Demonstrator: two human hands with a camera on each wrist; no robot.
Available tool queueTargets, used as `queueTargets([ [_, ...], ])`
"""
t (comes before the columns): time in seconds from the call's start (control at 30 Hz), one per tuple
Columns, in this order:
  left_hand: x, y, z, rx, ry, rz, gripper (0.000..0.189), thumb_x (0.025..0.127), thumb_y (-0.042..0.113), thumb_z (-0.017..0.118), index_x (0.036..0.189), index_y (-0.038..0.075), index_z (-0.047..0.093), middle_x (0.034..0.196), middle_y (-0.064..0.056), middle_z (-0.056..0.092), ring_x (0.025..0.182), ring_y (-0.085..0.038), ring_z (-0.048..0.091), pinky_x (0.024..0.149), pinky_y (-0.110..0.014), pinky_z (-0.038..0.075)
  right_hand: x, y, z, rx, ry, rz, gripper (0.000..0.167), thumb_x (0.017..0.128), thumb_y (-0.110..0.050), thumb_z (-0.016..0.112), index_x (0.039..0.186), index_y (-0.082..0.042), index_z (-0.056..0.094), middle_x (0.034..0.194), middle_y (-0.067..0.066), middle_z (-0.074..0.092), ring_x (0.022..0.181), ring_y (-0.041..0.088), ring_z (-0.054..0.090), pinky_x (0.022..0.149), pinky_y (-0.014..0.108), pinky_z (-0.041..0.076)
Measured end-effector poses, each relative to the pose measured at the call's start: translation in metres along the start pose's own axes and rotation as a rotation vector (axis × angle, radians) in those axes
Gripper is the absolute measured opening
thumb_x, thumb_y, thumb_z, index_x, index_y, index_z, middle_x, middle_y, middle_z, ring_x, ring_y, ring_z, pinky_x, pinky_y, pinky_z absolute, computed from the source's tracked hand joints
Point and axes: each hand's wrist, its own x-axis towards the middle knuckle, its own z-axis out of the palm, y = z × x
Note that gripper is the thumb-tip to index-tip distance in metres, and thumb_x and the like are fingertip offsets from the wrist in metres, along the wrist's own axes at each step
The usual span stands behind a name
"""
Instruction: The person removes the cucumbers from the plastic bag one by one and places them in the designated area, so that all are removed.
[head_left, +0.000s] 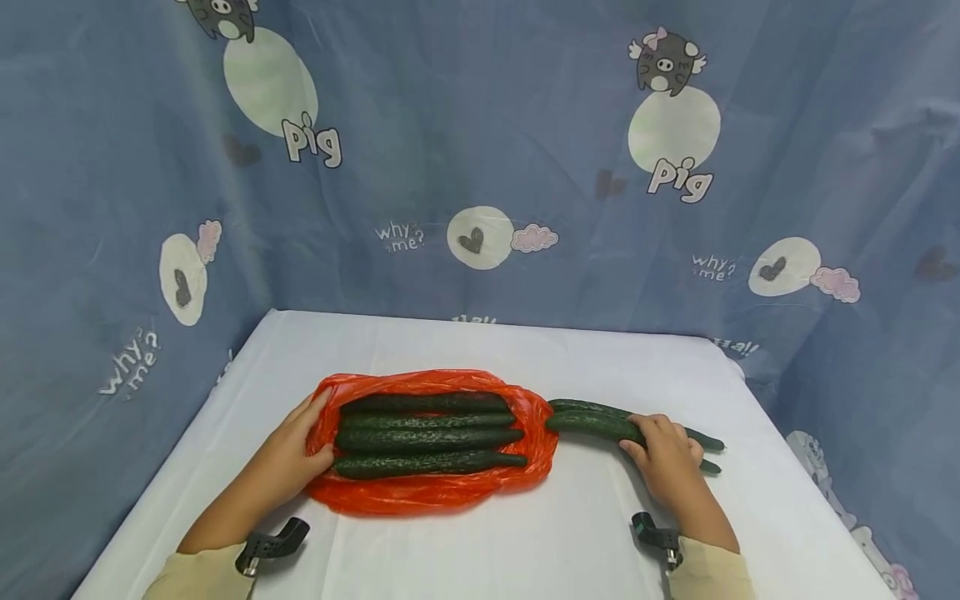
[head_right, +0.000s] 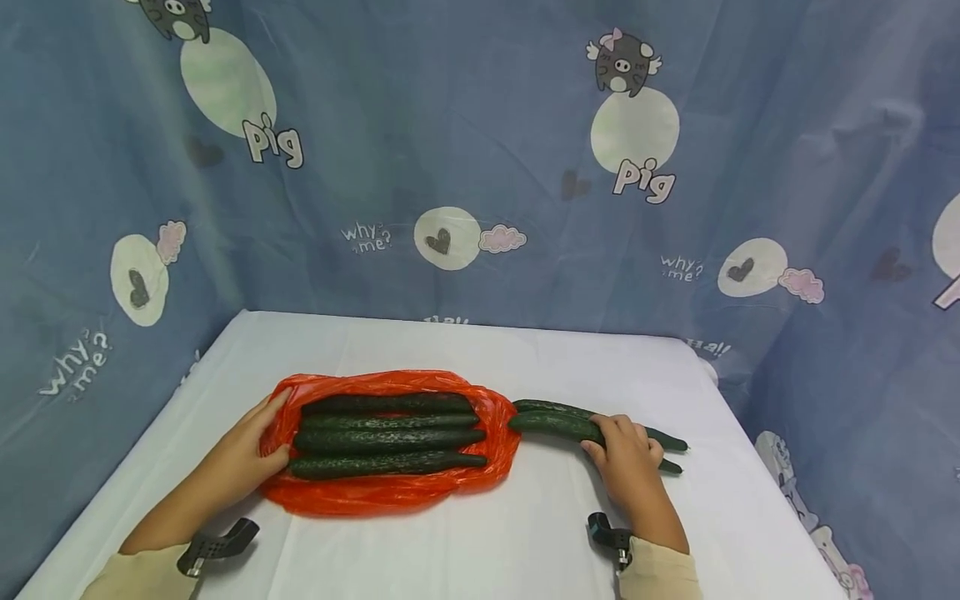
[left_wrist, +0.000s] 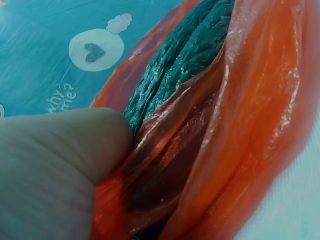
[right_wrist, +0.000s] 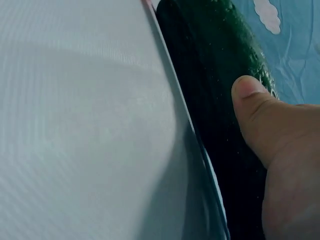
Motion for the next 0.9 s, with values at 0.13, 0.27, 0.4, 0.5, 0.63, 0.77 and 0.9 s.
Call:
queueTargets([
  [0.13,0.003,0.002,-0.002,-0.005,0.007,0.006,0.095,0.087,0.005,0.068,0.168,0.008,0.02,0.169,-0.029,0.024,0.147,-0.054,0.036,0.111,-0.072,0.038,0.005,0.004,-0.004,-0.01,0.011,0.017,0.055,0.103,-0.036,0.064,0.15,-0.01,0.052,0.143,0.02,0.053,0.134,0.045,0.043,0.102,0.07,0.024],
  [0.27,-0.002,0.001,-0.002,0.003,0.004,0.003,0.095,0.085,0.003,0.07,0.167,0.006,0.022,0.168,-0.03,0.025,0.147,-0.055,0.036,0.111,-0.073,0.037,0.002,0.007,0.0,-0.006,-0.015,0.043,0.057,0.102,-0.036,0.065,0.151,-0.01,0.051,0.145,0.021,0.051,0.136,0.047,0.042,0.104,0.072,0.023],
  [0.4,0.0,0.002,-0.001,-0.013,0.004,0.01,0.095,0.085,0.003,0.07,0.167,0.007,0.022,0.169,-0.029,0.024,0.148,-0.054,0.035,0.113,-0.071,0.036,0.002,0.011,0.001,-0.016,0.01,0.047,0.056,0.101,-0.034,0.068,0.149,-0.01,0.052,0.145,0.022,0.051,0.135,0.048,0.041,0.105,0.071,0.024],
  [0.5,0.001,0.003,0.0,-0.022,0.0,0.009,0.095,0.085,0.004,0.07,0.167,0.008,0.022,0.169,-0.028,0.023,0.149,-0.052,0.035,0.113,-0.071,0.036,0.001,0.013,0.001,-0.027,0.031,0.041,0.054,0.1,-0.031,0.069,0.148,-0.011,0.053,0.144,0.022,0.051,0.135,0.048,0.04,0.105,0.071,0.024],
  [0.63,0.001,0.002,0.0,-0.01,0.005,-0.001,0.095,0.085,0.003,0.07,0.167,0.007,0.023,0.169,-0.028,0.024,0.149,-0.052,0.036,0.114,-0.07,0.036,0.002,0.013,0.001,-0.028,0.035,0.032,0.053,0.1,-0.03,0.069,0.147,-0.011,0.053,0.144,0.023,0.05,0.135,0.049,0.039,0.105,0.072,0.024],
  [0.77,0.0,0.001,0.0,0.0,0.0,-0.013,0.095,0.085,0.004,0.07,0.167,0.008,0.023,0.169,-0.027,0.024,0.149,-0.052,0.035,0.114,-0.07,0.036,0.003,0.01,0.003,-0.026,0.023,0.055,0.055,0.099,-0.03,0.07,0.148,-0.01,0.053,0.145,0.023,0.049,0.135,0.05,0.039,0.105,0.071,0.024],
  [0.9,0.0,0.002,-0.002,-0.004,-0.013,-0.018,0.095,0.086,0.005,0.07,0.168,0.009,0.022,0.17,-0.027,0.022,0.15,-0.052,0.034,0.113,-0.071,0.036,0.002,0.007,0.004,-0.025,0.011,0.097,0.058,0.098,-0.032,0.072,0.148,-0.008,0.053,0.146,0.026,0.048,0.134,0.051,0.039,0.105,0.072,0.023],
])
